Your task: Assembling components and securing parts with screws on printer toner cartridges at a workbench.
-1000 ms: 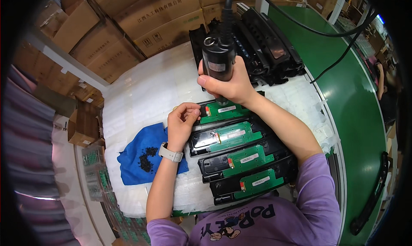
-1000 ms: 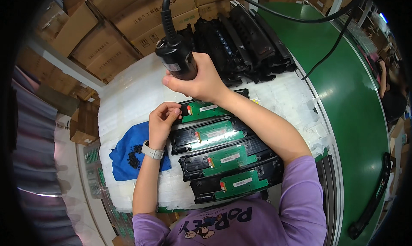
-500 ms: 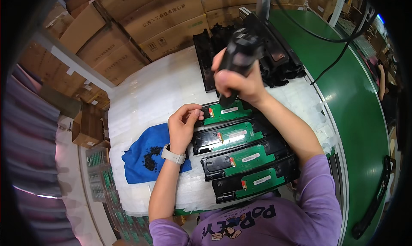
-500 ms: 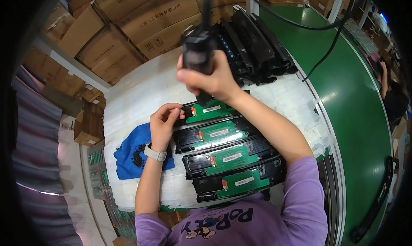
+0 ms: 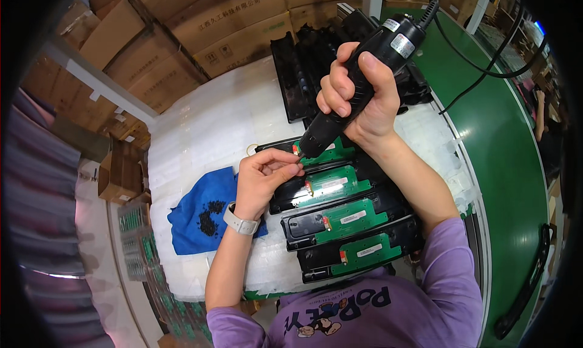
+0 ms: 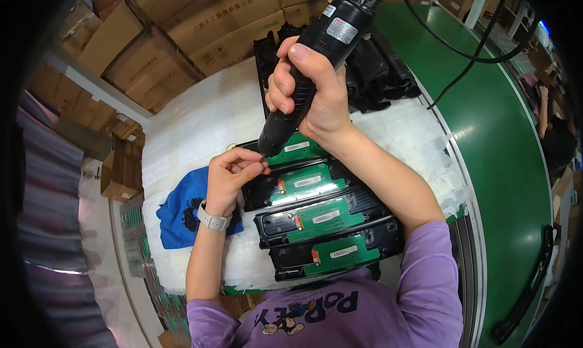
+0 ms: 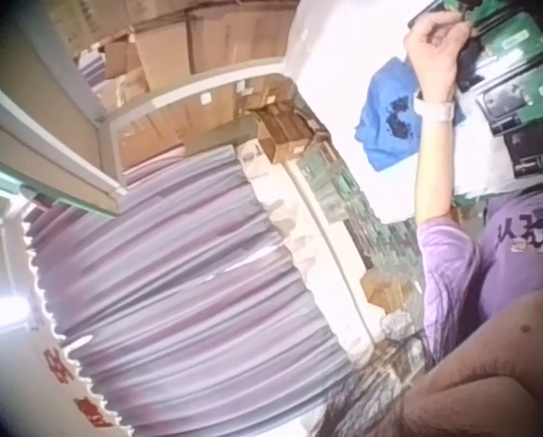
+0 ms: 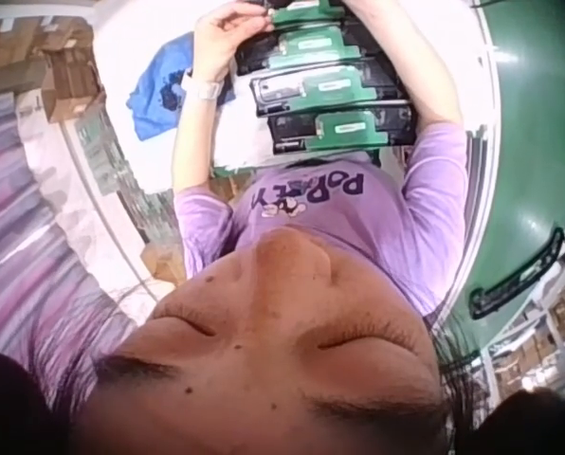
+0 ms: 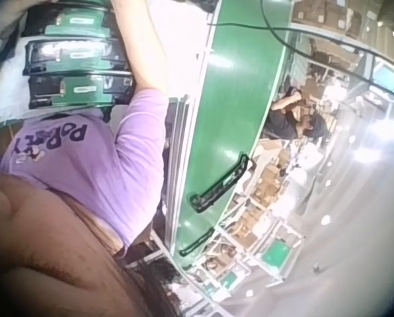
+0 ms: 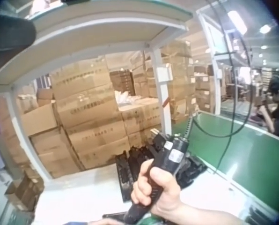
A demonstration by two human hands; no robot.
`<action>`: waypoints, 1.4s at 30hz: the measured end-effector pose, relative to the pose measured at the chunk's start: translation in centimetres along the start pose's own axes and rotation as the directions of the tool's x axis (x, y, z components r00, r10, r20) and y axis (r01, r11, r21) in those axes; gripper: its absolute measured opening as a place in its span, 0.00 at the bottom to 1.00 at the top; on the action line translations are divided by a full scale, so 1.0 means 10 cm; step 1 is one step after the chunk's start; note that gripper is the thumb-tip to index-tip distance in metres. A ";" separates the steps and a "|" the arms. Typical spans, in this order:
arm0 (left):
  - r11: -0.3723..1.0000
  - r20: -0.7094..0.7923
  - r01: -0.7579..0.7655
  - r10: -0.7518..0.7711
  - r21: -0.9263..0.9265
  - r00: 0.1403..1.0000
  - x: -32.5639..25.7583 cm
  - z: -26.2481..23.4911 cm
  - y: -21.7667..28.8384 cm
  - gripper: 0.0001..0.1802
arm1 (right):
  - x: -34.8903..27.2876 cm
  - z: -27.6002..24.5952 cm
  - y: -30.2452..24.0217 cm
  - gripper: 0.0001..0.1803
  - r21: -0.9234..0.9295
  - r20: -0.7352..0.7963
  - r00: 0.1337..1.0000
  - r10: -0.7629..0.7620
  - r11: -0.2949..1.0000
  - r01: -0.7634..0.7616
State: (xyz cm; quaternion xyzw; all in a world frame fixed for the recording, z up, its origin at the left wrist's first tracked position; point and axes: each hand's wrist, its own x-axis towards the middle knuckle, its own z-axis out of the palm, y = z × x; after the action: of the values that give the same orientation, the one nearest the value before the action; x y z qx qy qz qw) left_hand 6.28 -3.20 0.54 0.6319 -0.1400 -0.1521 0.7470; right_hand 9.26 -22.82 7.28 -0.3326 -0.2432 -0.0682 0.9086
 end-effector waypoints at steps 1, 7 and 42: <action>1.000 -0.003 0.001 -0.001 -0.001 1.000 0.00 0.00 -0.01 0.07 | 0.00 0.00 0.01 0.14 -0.013 -0.016 1.000 0.002 1.000 -0.003; 0.997 -0.115 -0.006 -0.002 -0.071 0.993 -0.05 -0.01 -0.07 0.07 | -0.02 0.08 0.11 0.12 0.056 -0.281 0.959 -0.037 0.997 0.055; 0.179 -0.400 0.358 0.370 0.916 0.839 -1.17 -0.92 0.04 0.06 | 0.17 0.04 0.51 0.10 -0.503 0.140 0.977 0.159 0.862 -0.068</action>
State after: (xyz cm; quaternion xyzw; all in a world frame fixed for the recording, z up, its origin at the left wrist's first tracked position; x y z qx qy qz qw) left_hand -0.67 9.85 -0.74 0.9719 0.0120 0.1637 0.1687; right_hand 12.02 -18.58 5.47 -0.5728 -0.2772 -0.0446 0.7701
